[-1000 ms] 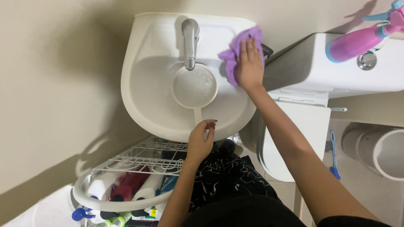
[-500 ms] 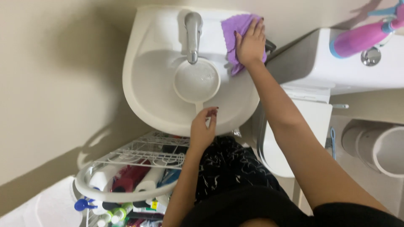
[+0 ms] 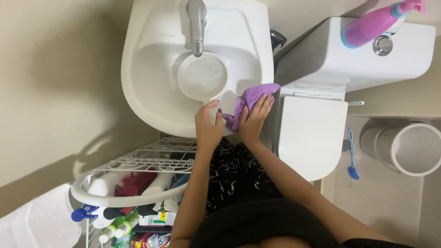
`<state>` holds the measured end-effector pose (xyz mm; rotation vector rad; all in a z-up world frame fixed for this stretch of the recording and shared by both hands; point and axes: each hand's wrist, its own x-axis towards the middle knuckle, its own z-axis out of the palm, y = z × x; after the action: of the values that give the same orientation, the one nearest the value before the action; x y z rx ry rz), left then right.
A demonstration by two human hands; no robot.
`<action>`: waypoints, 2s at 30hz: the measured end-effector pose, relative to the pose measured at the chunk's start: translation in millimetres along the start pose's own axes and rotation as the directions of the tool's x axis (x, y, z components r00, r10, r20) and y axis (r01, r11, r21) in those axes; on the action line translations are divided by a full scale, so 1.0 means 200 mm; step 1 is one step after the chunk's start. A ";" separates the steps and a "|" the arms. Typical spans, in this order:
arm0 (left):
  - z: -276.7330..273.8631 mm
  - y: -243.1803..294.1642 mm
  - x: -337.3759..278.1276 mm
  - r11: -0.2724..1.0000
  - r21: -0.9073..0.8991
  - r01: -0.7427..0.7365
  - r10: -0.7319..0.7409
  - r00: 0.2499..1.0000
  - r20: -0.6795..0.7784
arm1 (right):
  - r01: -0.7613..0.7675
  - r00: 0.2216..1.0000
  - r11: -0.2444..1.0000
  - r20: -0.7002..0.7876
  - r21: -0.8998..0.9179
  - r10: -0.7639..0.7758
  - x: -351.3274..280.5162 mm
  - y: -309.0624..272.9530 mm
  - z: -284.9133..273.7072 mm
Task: Wiping down and rinsing the bathroom sink and toilet surfaces.
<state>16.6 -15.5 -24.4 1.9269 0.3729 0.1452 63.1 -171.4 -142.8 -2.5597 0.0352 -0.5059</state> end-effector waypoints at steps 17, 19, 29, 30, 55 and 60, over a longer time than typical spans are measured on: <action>0.25 -0.50 0.33 0.866 -0.278 0.416 -0.457 0.884 -0.101 | 0.022 0.994 0.998 0.106 -0.055 -0.016 0.49 0.14 0.06; 0.28 -0.58 0.40 0.802 -0.365 0.472 -0.516 0.856 -0.028 | 0.017 0.999 0.999 0.051 -0.048 -0.014 0.30 0.07 0.02; 0.22 -0.51 0.41 0.789 -0.307 0.533 -0.571 0.820 -0.043 | 0.170 0.950 0.984 0.259 0.045 -0.176 -0.21 -0.16 -0.13; 0.21 -0.48 0.38 0.786 -0.308 0.536 -0.574 0.817 -0.043 | 0.171 0.949 0.984 0.263 0.044 -0.177 -0.15 -0.12 -0.14; -0.54 0.04 -0.17 0.778 -0.540 0.321 -0.393 0.919 -0.020 | 0.597 0.663 0.794 0.487 0.114 -0.569 -0.30 -0.42 0.09; -0.70 0.09 -0.20 0.799 -0.536 0.273 -0.355 0.933 -0.054 | 0.732 0.438 0.625 0.515 0.271 -0.737 -0.21 -0.56 0.03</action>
<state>-55.4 88.8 47.4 1.2934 0.6802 0.1555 18.5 -67.5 -105.3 -2.4836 -1.3798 0.0482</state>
